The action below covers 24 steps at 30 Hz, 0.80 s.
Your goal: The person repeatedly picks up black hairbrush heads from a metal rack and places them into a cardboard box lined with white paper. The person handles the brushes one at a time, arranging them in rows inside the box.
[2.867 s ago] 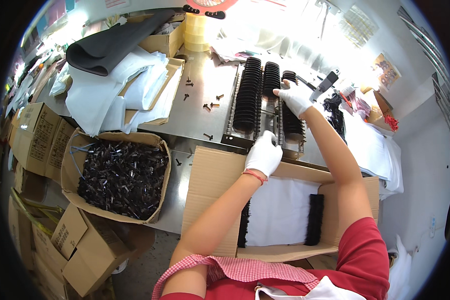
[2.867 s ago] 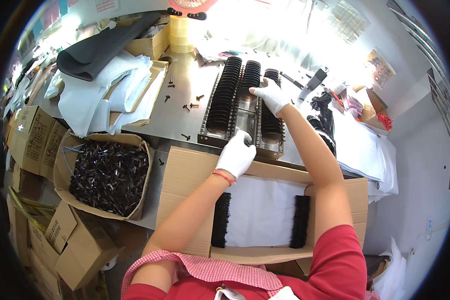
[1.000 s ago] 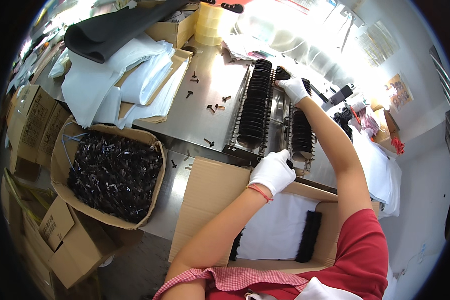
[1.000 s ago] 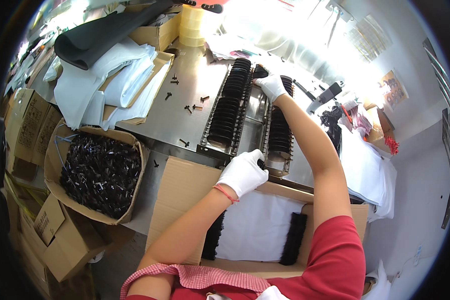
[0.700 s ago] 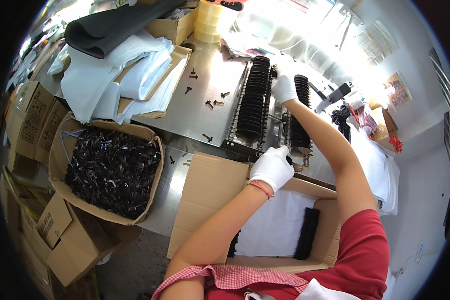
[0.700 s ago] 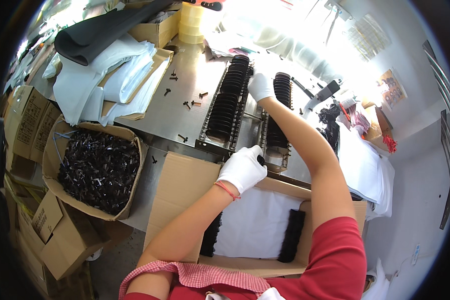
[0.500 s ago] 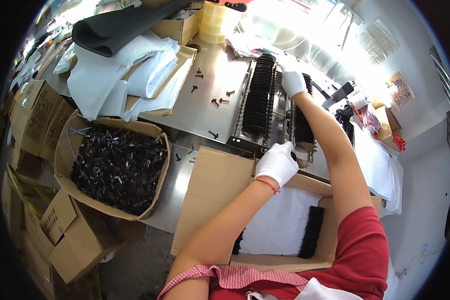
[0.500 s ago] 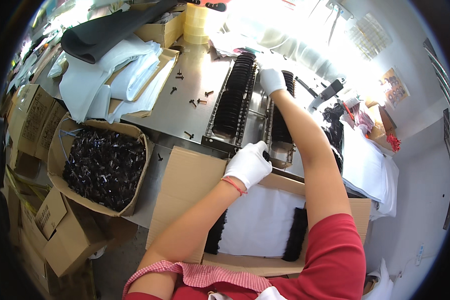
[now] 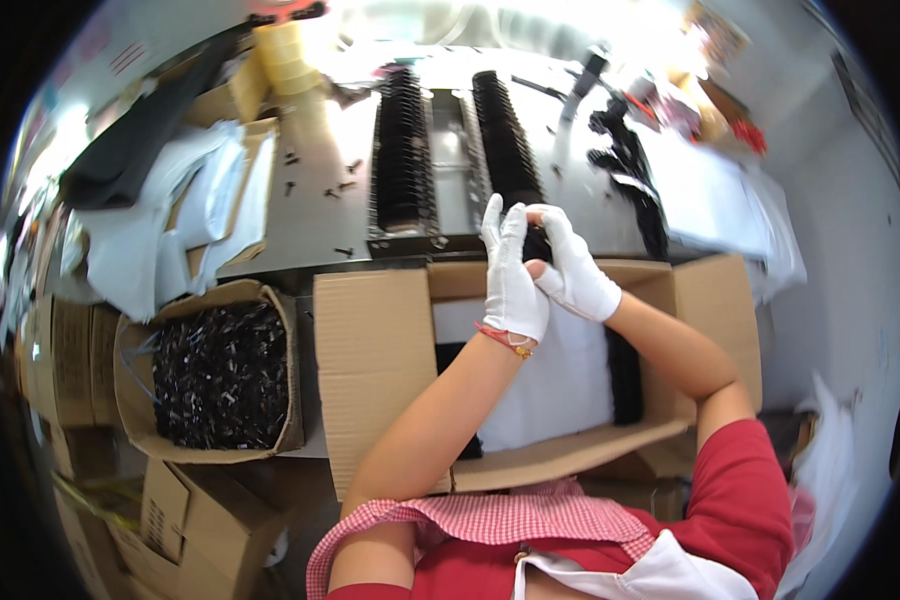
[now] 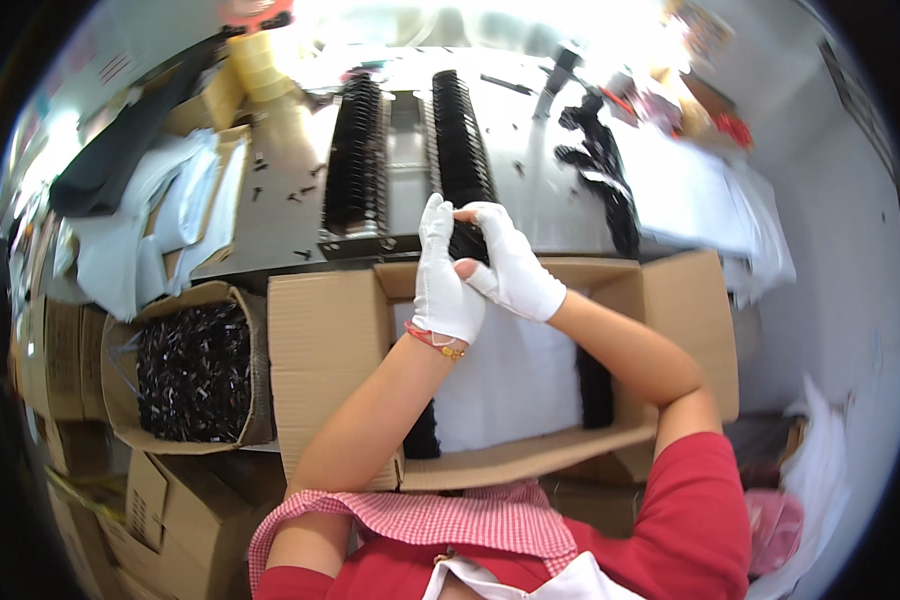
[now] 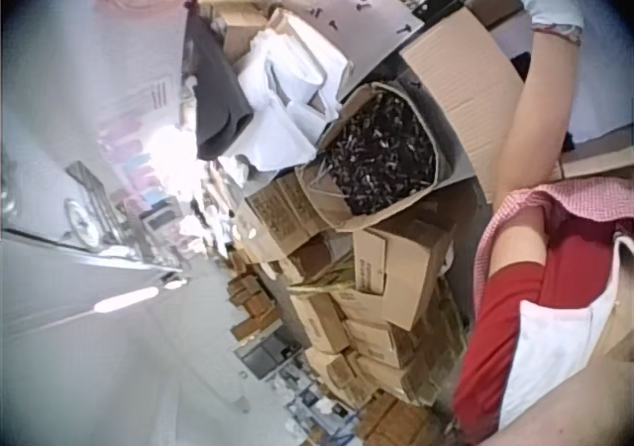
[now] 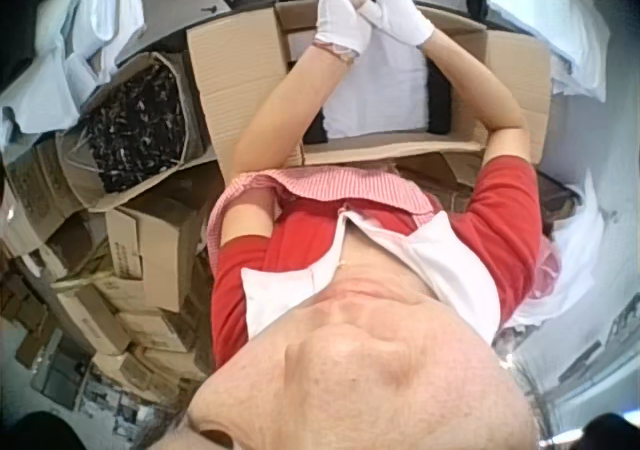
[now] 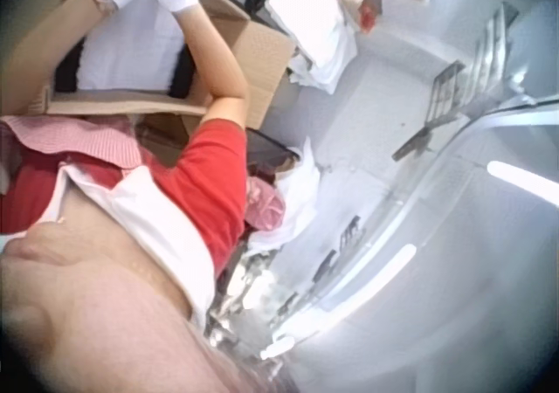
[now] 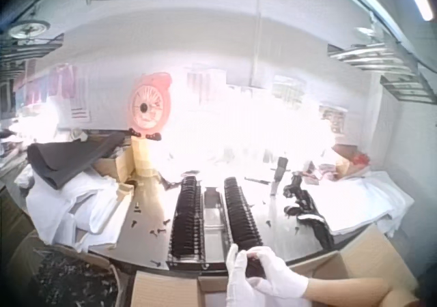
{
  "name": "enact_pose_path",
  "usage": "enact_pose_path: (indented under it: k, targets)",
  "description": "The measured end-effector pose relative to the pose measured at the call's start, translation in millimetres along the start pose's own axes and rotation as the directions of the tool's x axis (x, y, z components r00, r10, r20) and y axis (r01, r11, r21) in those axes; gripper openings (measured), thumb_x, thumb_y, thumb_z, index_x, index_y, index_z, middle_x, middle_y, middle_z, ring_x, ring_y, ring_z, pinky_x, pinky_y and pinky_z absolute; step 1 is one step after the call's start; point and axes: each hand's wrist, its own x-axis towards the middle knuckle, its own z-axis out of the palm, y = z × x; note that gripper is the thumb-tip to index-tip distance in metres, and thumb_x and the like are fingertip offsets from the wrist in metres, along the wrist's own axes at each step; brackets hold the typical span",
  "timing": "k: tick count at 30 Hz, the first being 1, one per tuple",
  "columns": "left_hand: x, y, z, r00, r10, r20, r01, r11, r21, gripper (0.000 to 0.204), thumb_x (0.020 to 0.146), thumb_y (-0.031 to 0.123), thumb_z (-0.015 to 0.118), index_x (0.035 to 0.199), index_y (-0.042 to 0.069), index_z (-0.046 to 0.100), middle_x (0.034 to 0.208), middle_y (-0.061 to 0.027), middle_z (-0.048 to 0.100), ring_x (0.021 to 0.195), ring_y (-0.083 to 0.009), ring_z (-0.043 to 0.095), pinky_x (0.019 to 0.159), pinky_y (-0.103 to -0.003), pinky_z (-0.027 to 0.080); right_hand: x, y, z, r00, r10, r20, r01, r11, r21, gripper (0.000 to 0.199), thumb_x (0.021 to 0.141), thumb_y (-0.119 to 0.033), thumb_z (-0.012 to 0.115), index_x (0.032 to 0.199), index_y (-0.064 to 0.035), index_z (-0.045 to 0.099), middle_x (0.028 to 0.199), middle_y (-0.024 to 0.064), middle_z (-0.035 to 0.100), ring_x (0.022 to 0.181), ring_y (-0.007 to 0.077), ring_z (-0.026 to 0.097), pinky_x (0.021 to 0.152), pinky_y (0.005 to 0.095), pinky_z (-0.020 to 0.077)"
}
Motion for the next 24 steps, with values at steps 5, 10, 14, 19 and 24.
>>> enact_pose_path:
  k: [5, 10, 14, 19, 24]
  targets:
    - [-17, -52, -37, 0.952, -0.297, 0.078, 0.302, 0.951, -0.063, 0.045, 0.102, 0.038, 0.05, 0.134, 0.006, 0.05, 0.121, -0.0055, 0.061, 0.119, -0.0178, 0.055, 0.103, -0.035, 0.042, -33, -12, -53, 0.9, 0.348, 0.264, -0.236, 0.896, -0.375, 0.05, 0.08, -0.019, 0.075, 0.123, -0.0022, 0.053, 0.111, 0.0223, 0.065, 0.104, 0.0393, 0.064, 0.092, 0.0417, 0.0512]
    - [-38, -63, -36, 0.913, -0.407, 0.018, 0.265, 0.626, 0.733, 0.067, 0.098, 0.042, 0.055, 0.152, 0.009, 0.034, 0.159, -0.0112, 0.029, 0.147, -0.025, 0.027, 0.117, -0.046, 0.021, -102, 58, -94, 0.846, 0.483, 0.224, -0.308, 0.788, -0.533, 0.041, 0.083, -0.01, 0.071, 0.12, -0.0042, 0.055, 0.107, 0.0196, 0.068, 0.104, 0.0368, 0.065, 0.092, 0.0421, 0.0513]
    - [-38, -60, -36, 0.829, -0.558, 0.032, 0.253, 0.426, 0.869, 0.056, 0.097, 0.037, 0.057, 0.143, 0.007, 0.047, 0.148, -0.0121, 0.045, 0.139, -0.0278, 0.04, 0.114, -0.043, 0.031, -156, 119, -87, 0.905, 0.398, 0.151, -0.184, 0.686, -0.704, 0.033, 0.081, -0.007, 0.066, 0.114, -0.0065, 0.059, 0.104, 0.0141, 0.068, 0.102, 0.0344, 0.064, 0.092, 0.0427, 0.049]
    - [-38, -56, -44, 0.819, -0.574, -0.022, 0.282, 0.369, 0.886, 0.042, 0.098, 0.033, 0.056, 0.131, 0.008, 0.056, 0.133, -0.0081, 0.058, 0.125, -0.0233, 0.053, 0.106, -0.039, 0.038, -177, 152, -64, 0.907, 0.411, 0.088, -0.183, 0.575, -0.798, 0.03, 0.083, -0.008, 0.06, 0.112, -0.004, 0.06, 0.108, 0.0136, 0.065, 0.107, 0.0331, 0.061, 0.095, 0.0421, 0.0466]
    - [-34, -17, -31, 0.865, -0.5, 0.034, 0.167, 0.351, 0.921, 0.03, 0.099, 0.027, 0.055, 0.122, 0.009, 0.062, 0.121, -0.0028, 0.065, 0.108, -0.0158, 0.06, 0.095, -0.033, 0.045, -174, 138, -38, 0.868, 0.487, -0.098, -0.397, 0.562, -0.726, 0.023, 0.084, -0.013, 0.062, 0.105, -0.0044, 0.062, 0.107, 0.0156, 0.062, 0.101, 0.0336, 0.06, 0.093, 0.0445, 0.047]
